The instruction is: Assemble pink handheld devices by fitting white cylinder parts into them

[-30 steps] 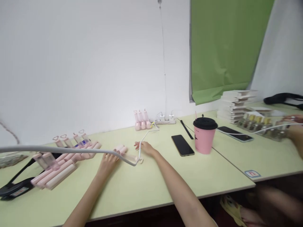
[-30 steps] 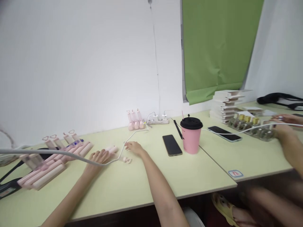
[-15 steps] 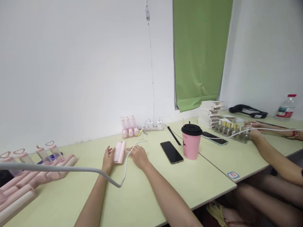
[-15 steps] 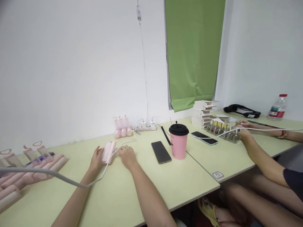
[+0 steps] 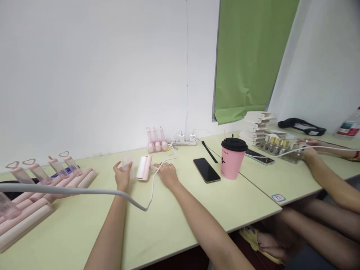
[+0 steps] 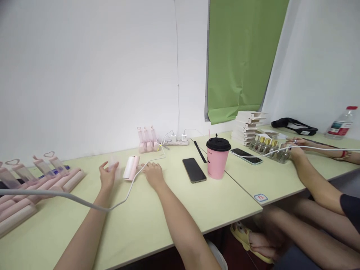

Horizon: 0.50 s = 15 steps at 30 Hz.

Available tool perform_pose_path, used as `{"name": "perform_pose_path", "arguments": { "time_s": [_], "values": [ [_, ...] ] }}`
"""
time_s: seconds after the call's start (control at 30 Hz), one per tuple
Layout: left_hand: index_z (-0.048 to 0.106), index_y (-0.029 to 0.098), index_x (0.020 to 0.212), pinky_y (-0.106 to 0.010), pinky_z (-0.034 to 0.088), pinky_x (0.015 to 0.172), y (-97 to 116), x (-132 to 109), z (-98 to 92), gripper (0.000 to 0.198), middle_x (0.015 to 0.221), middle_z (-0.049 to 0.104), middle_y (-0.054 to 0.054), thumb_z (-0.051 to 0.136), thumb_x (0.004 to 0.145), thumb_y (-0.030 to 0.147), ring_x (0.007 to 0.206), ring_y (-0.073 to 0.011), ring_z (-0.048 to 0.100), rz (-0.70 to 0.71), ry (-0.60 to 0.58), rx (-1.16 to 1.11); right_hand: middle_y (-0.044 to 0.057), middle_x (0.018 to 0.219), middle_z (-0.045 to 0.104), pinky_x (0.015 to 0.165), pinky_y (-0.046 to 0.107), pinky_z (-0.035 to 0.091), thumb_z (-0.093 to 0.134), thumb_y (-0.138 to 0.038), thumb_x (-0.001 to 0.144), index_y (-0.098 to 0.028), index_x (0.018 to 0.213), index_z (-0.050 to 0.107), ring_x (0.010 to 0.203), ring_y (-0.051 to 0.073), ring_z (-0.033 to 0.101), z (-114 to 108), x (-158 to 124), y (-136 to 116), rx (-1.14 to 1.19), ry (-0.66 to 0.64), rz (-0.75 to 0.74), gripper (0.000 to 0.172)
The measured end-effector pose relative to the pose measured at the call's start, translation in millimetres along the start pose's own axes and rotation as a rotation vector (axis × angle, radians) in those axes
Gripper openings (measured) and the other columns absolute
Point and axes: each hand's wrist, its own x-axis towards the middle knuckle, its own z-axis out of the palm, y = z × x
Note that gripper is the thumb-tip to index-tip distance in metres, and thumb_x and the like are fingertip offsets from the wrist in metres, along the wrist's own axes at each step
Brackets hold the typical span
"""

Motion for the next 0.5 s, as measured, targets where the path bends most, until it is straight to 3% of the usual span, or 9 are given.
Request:
{"name": "perform_pose_path", "arguments": {
  "time_s": [0.1, 0.2, 0.37, 0.5],
  "values": [
    [0.038, 0.017, 0.120, -0.043, 0.042, 0.080, -2.9, 4.6, -12.6, 0.069, 0.101, 0.059, -0.013, 0.057, 0.068, 0.057, 0.091, -0.0290, 0.057, 0.007, 0.243, 0.254, 0.004, 0.100, 0.062, 0.076, 0.030, 0.036, 0.046, -0.031, 0.088, -0.030, 0.122, 0.048, 0.091, 0.018, 0.053, 2.2, 1.0, 5.8, 0.012, -0.027, 0.074, 0.034],
    [0.041, 0.015, 0.117, -0.045, 0.040, 0.081, -3.2, 2.0, -19.4, 0.062, 0.106, 0.057, -0.017, 0.056, 0.070, 0.052, 0.099, -0.0333, 0.053, 0.056, 0.378, 0.471, 0.004, 0.102, 0.062, 0.077, 0.029, 0.035, 0.046, -0.032, 0.088, -0.028, 0.120, 0.050, 0.092, 0.017, 0.053, 3.4, 1.9, 8.3, 0.029, -0.047, 0.093, 0.032],
    [0.042, 0.011, 0.117, -0.047, 0.037, 0.084, -6.9, -4.4, -19.4, 0.055, 0.113, 0.052, -0.020, 0.056, 0.073, 0.040, 0.109, -0.0352, 0.043, 0.182, 0.369, 0.716, 0.004, 0.103, 0.062, 0.077, 0.030, 0.036, 0.048, -0.032, 0.088, -0.028, 0.122, 0.049, 0.092, 0.018, 0.054, 2.9, 2.1, 6.2, 0.033, -0.075, 0.054, 0.034],
    [0.044, 0.005, 0.115, -0.056, 0.028, 0.089, -11.7, -6.5, -22.0, 0.052, 0.119, 0.045, -0.027, 0.052, 0.075, 0.037, 0.116, -0.0398, 0.036, 0.275, 0.320, 0.725, 0.004, 0.105, 0.062, 0.077, 0.030, 0.036, 0.047, -0.032, 0.088, -0.029, 0.123, 0.049, 0.093, 0.018, 0.054, 1.2, 1.8, 6.2, 0.050, -0.090, 0.054, 0.035]
  ]
}}
